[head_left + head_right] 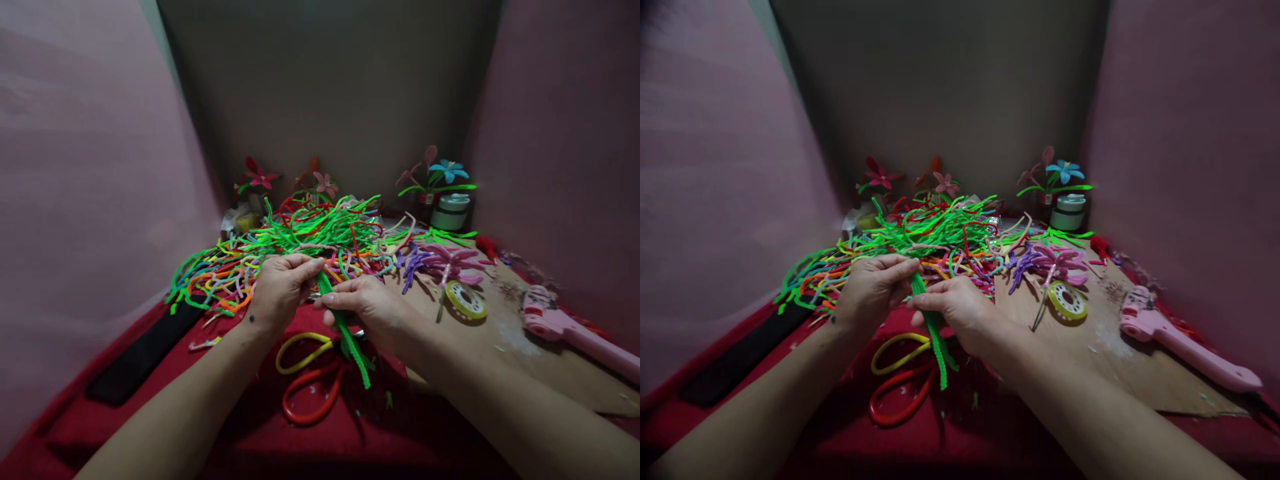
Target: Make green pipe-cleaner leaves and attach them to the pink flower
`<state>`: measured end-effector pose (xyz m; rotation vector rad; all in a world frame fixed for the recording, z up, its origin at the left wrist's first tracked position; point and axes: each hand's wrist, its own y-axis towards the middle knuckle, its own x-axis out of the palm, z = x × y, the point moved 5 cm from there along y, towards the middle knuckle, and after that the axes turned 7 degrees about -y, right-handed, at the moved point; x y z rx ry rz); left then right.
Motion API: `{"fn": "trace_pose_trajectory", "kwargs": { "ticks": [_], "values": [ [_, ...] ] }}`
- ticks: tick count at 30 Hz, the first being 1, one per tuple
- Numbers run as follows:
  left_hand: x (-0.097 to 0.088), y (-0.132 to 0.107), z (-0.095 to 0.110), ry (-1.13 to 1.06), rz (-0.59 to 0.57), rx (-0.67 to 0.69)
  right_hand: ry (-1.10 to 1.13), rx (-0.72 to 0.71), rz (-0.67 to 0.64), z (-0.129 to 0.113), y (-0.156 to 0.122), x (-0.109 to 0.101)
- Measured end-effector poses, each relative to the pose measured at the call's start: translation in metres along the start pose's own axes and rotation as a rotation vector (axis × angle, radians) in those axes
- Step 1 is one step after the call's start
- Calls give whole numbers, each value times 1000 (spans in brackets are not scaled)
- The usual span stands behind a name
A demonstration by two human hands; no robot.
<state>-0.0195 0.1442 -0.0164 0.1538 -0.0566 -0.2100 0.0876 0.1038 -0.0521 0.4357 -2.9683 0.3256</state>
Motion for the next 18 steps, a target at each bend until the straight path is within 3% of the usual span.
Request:
{"fn": "trace_pose_trajectory", "kwargs": {
  "ticks": [5, 10, 13, 16, 18],
  "values": [
    [-12, 9, -4, -63, 37, -3, -25, 66, -15, 7, 0, 1],
    [-2, 10, -14, -283, -229, -197, -48, 37, 13, 3, 0, -2],
    [2, 6, -18, -270, -301, -278, -52, 22, 5, 1, 0, -4],
    [1, 4, -19, -170, -227, -252, -46, 19, -15, 1, 1, -5],
    [-2, 4, -13, -72, -128, -141, -62, 21, -9, 2, 2, -5]
  ]
}}
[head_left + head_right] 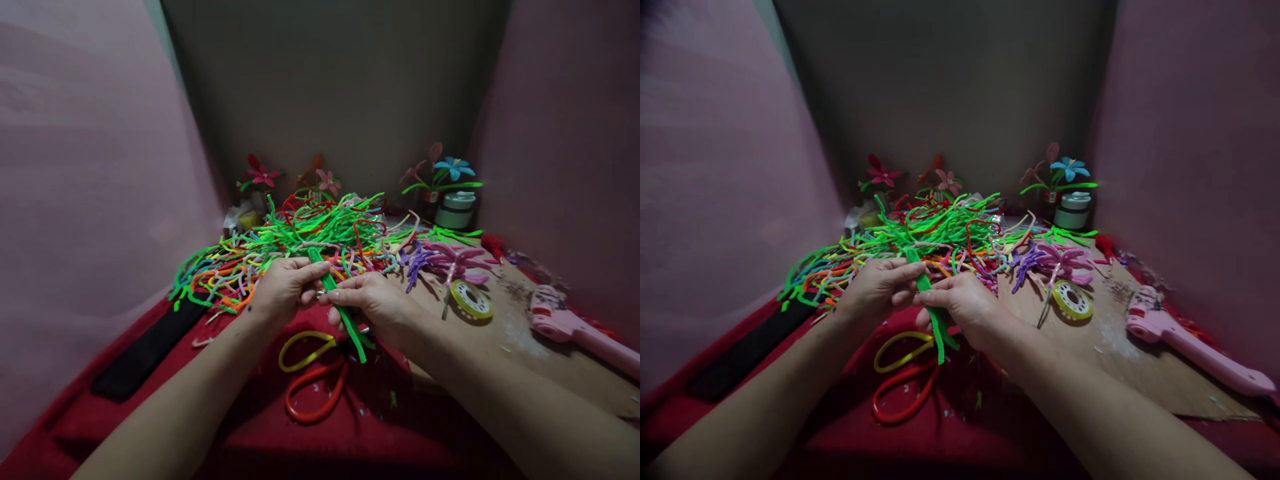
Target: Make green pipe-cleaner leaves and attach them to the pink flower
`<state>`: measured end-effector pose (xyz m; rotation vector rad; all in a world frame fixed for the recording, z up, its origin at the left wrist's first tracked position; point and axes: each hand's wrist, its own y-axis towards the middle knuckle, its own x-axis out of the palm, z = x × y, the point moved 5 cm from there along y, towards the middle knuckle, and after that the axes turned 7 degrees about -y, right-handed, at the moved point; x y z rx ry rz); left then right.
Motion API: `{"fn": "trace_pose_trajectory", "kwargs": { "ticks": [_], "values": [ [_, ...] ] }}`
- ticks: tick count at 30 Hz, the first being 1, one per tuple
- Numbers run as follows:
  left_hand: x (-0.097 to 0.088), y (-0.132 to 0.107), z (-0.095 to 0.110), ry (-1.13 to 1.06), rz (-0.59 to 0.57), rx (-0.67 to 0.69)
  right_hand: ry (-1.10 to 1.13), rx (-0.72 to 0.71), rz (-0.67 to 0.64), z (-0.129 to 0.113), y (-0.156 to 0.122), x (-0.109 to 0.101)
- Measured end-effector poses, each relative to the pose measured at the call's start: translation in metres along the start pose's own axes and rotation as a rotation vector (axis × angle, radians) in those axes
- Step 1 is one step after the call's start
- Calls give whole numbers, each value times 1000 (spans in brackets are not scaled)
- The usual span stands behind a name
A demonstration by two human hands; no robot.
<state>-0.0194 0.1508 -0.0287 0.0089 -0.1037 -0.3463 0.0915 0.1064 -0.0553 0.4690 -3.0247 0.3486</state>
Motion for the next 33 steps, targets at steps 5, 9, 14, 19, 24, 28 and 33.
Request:
{"fn": "trace_pose_trajectory", "kwargs": {
  "ticks": [5, 9, 14, 19, 24, 28, 33],
  "values": [
    [-8, -2, 11, 233, 178, 171, 21, 40, -18, 6, 3, 3],
    [-14, 1, 10, 264, 180, 173, 28, 62, -33, 8, 4, 6],
    [-13, 4, 5, 199, 106, 108, 3, 18, -25, 7, 3, 8],
    [-11, 5, 1, 85, 40, 65, 60, 29, -66, 9, 5, 7],
    [-11, 6, -1, 50, 26, 52, 138, 64, -72, 11, 5, 5],
    [-14, 5, 2, 106, 80, 75, 109, 45, -40, 12, 7, 2],
    [-17, 6, 3, 195, 124, 140, 70, 99, -61, 17, 11, 3]
  ]
}}
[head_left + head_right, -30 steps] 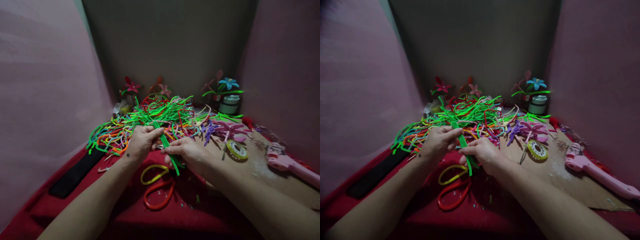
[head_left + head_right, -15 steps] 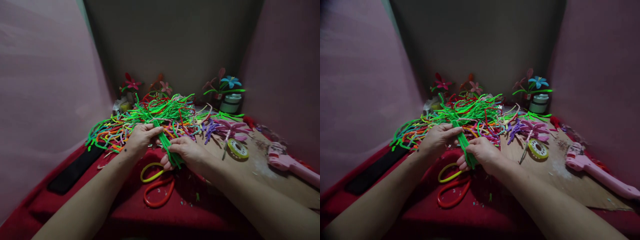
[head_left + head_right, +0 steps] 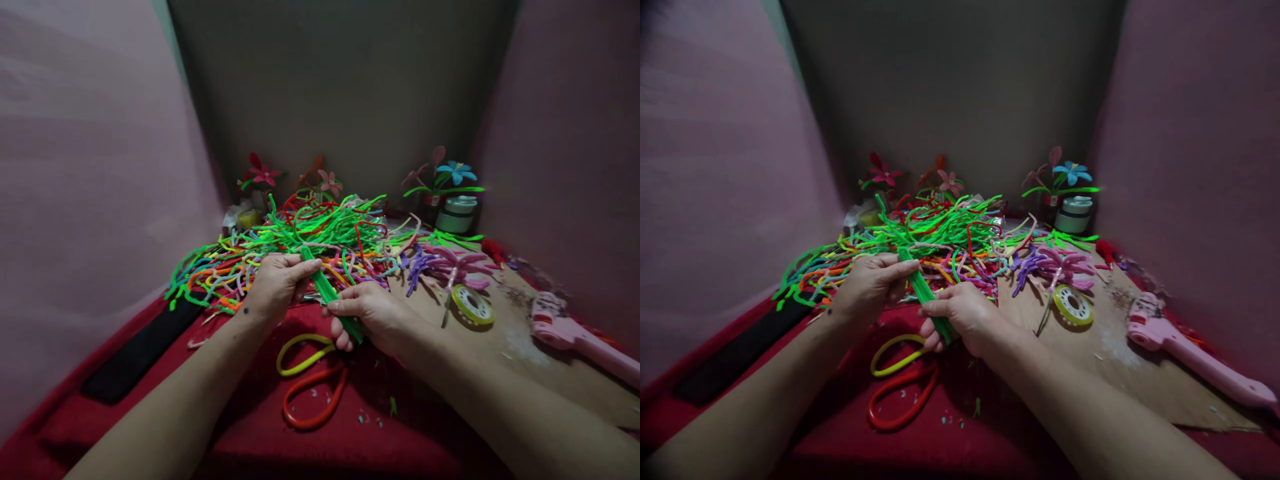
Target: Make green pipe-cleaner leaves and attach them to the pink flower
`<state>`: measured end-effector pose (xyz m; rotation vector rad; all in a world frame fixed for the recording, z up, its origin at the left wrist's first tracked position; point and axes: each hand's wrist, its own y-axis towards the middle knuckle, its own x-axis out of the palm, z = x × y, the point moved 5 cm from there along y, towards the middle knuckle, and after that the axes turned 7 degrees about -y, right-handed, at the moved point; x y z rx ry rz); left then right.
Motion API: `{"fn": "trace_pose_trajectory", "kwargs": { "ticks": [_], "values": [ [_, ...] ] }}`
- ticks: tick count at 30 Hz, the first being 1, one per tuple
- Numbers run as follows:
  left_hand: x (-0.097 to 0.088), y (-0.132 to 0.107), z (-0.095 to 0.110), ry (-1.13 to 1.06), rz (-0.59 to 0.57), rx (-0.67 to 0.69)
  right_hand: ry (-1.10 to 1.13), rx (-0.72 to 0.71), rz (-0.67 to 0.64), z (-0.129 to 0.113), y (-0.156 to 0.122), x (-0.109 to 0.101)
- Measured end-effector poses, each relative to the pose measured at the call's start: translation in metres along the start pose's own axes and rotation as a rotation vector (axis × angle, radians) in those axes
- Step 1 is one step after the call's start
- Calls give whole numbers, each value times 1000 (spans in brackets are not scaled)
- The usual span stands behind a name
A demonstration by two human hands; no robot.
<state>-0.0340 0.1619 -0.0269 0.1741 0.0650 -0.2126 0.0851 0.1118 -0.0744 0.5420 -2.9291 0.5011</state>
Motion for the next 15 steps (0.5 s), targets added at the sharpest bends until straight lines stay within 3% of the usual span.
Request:
{"fn": "trace_pose_trajectory", "kwargs": {
  "ticks": [5, 10, 15],
  "values": [
    [0, -1, -2, -101, 34, -14, -33, -22, -6, -2, 0, 0],
    [2, 1, -7, -285, -63, -126, -25, -18, 6, -4, -2, -1],
    [-3, 5, -2, -350, -60, -82, -29, 12, 13, -5, -3, -1]
  ]
}}
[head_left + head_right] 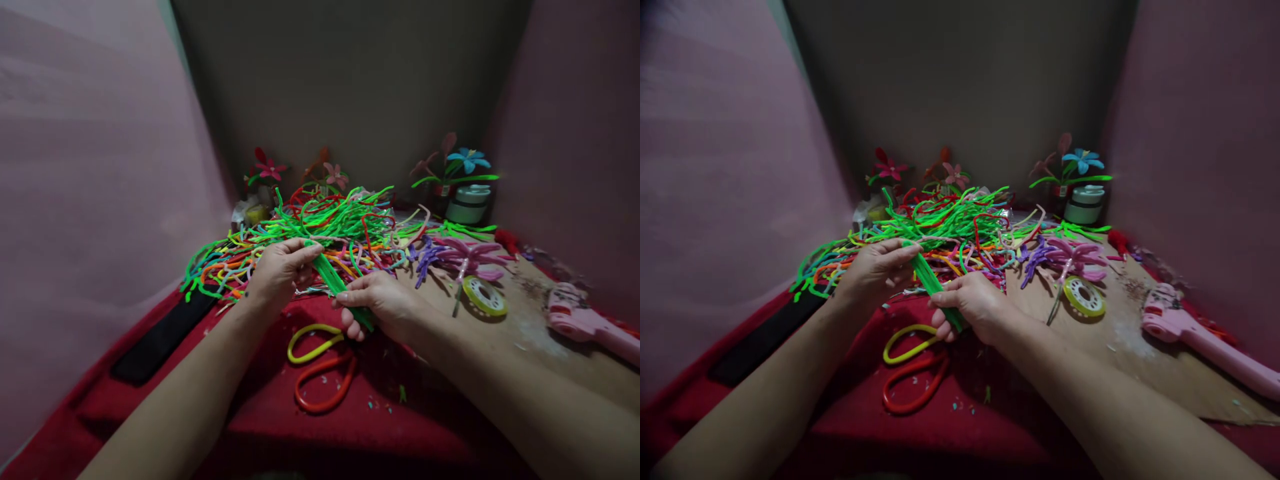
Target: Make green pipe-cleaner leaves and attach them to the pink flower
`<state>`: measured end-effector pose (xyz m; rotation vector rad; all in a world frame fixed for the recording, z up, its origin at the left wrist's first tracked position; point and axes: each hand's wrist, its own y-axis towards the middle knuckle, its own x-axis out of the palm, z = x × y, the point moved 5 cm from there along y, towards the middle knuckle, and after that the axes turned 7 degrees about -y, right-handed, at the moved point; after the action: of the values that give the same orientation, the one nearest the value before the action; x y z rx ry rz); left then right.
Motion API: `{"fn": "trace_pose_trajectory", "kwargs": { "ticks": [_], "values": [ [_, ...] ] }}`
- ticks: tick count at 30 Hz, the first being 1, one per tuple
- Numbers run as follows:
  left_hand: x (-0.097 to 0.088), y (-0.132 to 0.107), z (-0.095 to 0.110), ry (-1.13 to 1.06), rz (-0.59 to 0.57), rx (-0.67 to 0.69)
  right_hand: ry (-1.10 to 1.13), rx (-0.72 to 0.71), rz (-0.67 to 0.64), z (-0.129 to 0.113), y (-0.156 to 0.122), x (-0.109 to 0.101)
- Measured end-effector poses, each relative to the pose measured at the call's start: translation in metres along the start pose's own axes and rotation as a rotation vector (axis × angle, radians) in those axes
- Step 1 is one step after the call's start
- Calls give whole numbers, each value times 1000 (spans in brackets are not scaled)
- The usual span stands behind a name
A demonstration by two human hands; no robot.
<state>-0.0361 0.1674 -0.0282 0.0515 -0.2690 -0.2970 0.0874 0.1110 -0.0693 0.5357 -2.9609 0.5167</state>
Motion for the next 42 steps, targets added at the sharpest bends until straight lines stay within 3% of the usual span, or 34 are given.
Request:
{"fn": "trace_pose_trajectory", "kwargs": {
  "ticks": [4, 9, 14, 16, 20, 24, 38, 42],
  "values": [
    [-4, 1, 6, 111, 39, 103, -28, -1, 5, 0, -2, 1],
    [-10, 4, 4, 240, 110, 138, -66, -21, 14, -1, -3, 2],
    [-10, -1, 15, 529, 248, 353, -49, -17, 14, 0, -3, 2],
    [-10, 1, 11, 415, 213, 253, -26, -31, 7, 0, -2, 1],
    [-3, 5, -10, 53, 13, -72, -12, -33, 3, 2, 0, -2],
    [6, 2, -26, -31, -116, -260, -24, -44, -10, 1, 0, -2],
    [12, -7, -28, 46, -125, -337, -62, -106, 23, -4, 1, -3],
    [16, -10, -25, 158, -63, -278, -94, -123, 47, -6, 1, -4]
  ]
}}
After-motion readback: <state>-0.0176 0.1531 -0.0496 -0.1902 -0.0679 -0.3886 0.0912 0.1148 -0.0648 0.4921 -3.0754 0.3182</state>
